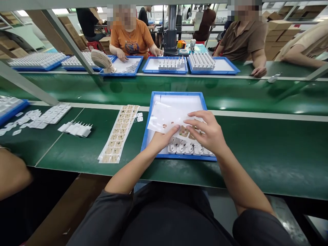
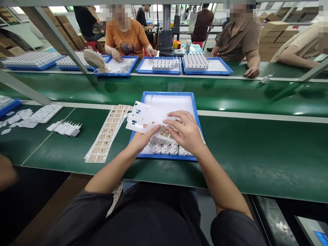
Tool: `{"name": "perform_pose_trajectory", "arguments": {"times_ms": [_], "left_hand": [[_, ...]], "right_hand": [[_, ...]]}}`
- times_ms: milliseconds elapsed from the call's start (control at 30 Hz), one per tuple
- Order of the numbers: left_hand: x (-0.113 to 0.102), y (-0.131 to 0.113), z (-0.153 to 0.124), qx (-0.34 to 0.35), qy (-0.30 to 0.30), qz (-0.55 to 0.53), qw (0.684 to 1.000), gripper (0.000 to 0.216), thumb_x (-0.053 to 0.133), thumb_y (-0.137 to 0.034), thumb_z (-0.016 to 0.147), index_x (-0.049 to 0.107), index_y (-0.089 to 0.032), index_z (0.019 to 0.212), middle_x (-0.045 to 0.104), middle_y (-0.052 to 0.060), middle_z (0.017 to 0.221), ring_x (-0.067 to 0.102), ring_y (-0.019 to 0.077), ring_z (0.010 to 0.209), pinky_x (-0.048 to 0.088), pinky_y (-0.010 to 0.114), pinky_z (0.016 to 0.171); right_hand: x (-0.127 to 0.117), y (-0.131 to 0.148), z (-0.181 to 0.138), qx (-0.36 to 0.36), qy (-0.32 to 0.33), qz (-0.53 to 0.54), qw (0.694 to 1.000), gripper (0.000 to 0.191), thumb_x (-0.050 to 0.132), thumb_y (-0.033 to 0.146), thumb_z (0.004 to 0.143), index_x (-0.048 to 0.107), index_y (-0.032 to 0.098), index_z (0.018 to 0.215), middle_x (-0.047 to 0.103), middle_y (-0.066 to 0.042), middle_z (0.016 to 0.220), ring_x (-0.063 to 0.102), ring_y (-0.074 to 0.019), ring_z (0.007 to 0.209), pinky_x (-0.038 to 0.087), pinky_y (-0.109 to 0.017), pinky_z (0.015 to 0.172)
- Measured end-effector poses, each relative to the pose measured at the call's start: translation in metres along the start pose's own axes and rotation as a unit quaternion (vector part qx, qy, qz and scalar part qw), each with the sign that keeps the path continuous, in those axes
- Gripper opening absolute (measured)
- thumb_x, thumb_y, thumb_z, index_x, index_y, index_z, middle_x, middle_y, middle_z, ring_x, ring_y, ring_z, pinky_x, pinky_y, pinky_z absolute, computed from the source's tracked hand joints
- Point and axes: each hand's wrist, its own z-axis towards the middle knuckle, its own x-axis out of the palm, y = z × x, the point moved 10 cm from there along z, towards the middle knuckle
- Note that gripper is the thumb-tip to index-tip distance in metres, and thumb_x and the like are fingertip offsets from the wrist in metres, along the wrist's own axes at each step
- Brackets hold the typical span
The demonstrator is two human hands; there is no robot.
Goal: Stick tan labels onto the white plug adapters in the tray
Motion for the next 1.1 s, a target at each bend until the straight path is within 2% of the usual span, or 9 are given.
{"name": "perform_pose_trajectory", "arguments": {"times_ms": [167, 367, 467, 533, 633, 700, 833, 933, 1100], "left_hand": [[0.0, 0.003, -0.003, -0.094, -0.016, -0.072, 0.993, 0.039, 0.075, -0.044, 0.088, 0.075, -0.017, 0.116, 0.076, 0.012, 0.13, 0.067, 0.0311, 0.131, 0.049, 0.048, 0.119], [-0.007, 0.015, -0.005, -0.154, -0.048, -0.047, 0.986, 0.036, 0.079, -0.038, 0.082, 0.075, -0.016, 0.11, 0.077, 0.012, 0.125, 0.067, 0.0319, 0.128, 0.049, 0.047, 0.116], [-0.019, 0.021, 0.006, -0.116, -0.068, 0.017, 0.991, 0.034, 0.076, -0.04, 0.085, 0.074, -0.016, 0.109, 0.077, 0.013, 0.123, 0.067, 0.0319, 0.128, 0.048, 0.047, 0.116], [-0.026, 0.022, 0.018, -0.086, -0.068, 0.076, 0.991, 0.034, 0.074, -0.043, 0.087, 0.074, -0.017, 0.109, 0.076, 0.013, 0.125, 0.065, 0.032, 0.131, 0.046, 0.048, 0.119], [-0.024, 0.019, 0.033, -0.044, 0.005, 0.188, 0.981, 0.039, 0.069, -0.052, 0.09, 0.074, -0.019, 0.11, 0.074, 0.012, 0.127, 0.06, 0.0335, 0.137, 0.039, 0.05, 0.123], [-0.027, 0.017, 0.032, -0.033, 0.044, 0.278, 0.959, 0.048, 0.07, -0.059, 0.088, 0.073, -0.02, 0.115, 0.072, 0.013, 0.129, 0.057, 0.037, 0.138, 0.036, 0.054, 0.123], [-0.047, 0.008, 0.002, 0.006, 0.022, 0.404, 0.914, 0.06, 0.078, -0.061, 0.083, 0.067, -0.022, 0.127, 0.066, 0.014, 0.132, 0.056, 0.0371, 0.131, 0.045, 0.054, 0.113], [-0.051, -0.001, -0.031, 0.088, -0.012, 0.445, 0.891, 0.036, 0.079, -0.047, 0.087, 0.07, -0.022, 0.111, 0.064, 0.012, 0.127, 0.059, 0.0304, 0.12, 0.052, 0.047, 0.104], [-0.042, 0.0, -0.06, 0.182, 0.009, 0.459, 0.87, 0.008, 0.067, -0.027, 0.097, 0.071, -0.024, 0.103, 0.065, 0.011, 0.131, 0.062, 0.0252, 0.112, 0.056, 0.041, 0.093]], "right_hand": [[0.011, 0.012, -0.009, -0.056, -0.004, -0.054, 0.997, 0.017, 0.074, 0.017, 0.093, 0.073, 0.026, 0.108, 0.078, -0.009, 0.111, 0.069, -0.0287, 0.104, 0.057, -0.044, 0.086], [0.013, 0.016, -0.014, -0.078, -0.008, -0.045, 0.996, 0.015, 0.071, 0.014, 0.094, 0.068, 0.026, 0.102, 0.079, -0.007, 0.107, 0.069, -0.0269, 0.097, 0.055, -0.043, 0.083], [0.007, 0.012, -0.019, -0.047, 0.012, 0.046, 0.998, 0.014, 0.07, 0.016, 0.095, 0.066, 0.027, 0.104, 0.078, -0.007, 0.107, 0.07, -0.0262, 0.098, 0.056, -0.043, 0.086], [0.007, 0.001, -0.025, 0.017, 0.029, 0.119, 0.992, 0.012, 0.067, 0.017, 0.097, 0.065, 0.026, 0.104, 0.077, -0.006, 0.102, 0.072, -0.0249, 0.095, 0.056, -0.042, 0.085], [0.016, -0.025, -0.04, 0.144, 0.057, 0.15, 0.976, 0.003, 0.065, 0.022, 0.099, 0.065, 0.025, 0.101, 0.075, -0.005, 0.093, 0.072, -0.0224, 0.086, 0.056, -0.037, 0.078], [0.023, -0.039, -0.049, 0.204, 0.061, 0.137, 0.967, 0.002, 0.065, 0.026, 0.099, 0.067, 0.024, 0.098, 0.074, -0.004, 0.09, 0.07, -0.0212, 0.082, 0.055, -0.035, 0.075], [0.028, -0.049, -0.057, 0.245, 0.035, 0.143, 0.958, 0.005, 0.067, 0.028, 0.098, 0.068, 0.024, 0.096, 0.075, -0.002, 0.09, 0.07, -0.0201, 0.083, 0.055, -0.034, 0.078], [0.028, -0.047, -0.057, 0.25, 0.025, 0.158, 0.955, 0.004, 0.066, 0.027, 0.098, 0.069, 0.024, 0.098, 0.075, -0.003, 0.091, 0.07, -0.0197, 0.084, 0.054, -0.034, 0.08], [0.03, -0.04, -0.055, 0.236, 0.052, 0.206, 0.948, 0.004, 0.065, 0.028, 0.1, 0.068, 0.025, 0.101, 0.073, -0.005, 0.099, 0.069, -0.0228, 0.096, 0.052, -0.036, 0.081]]}}
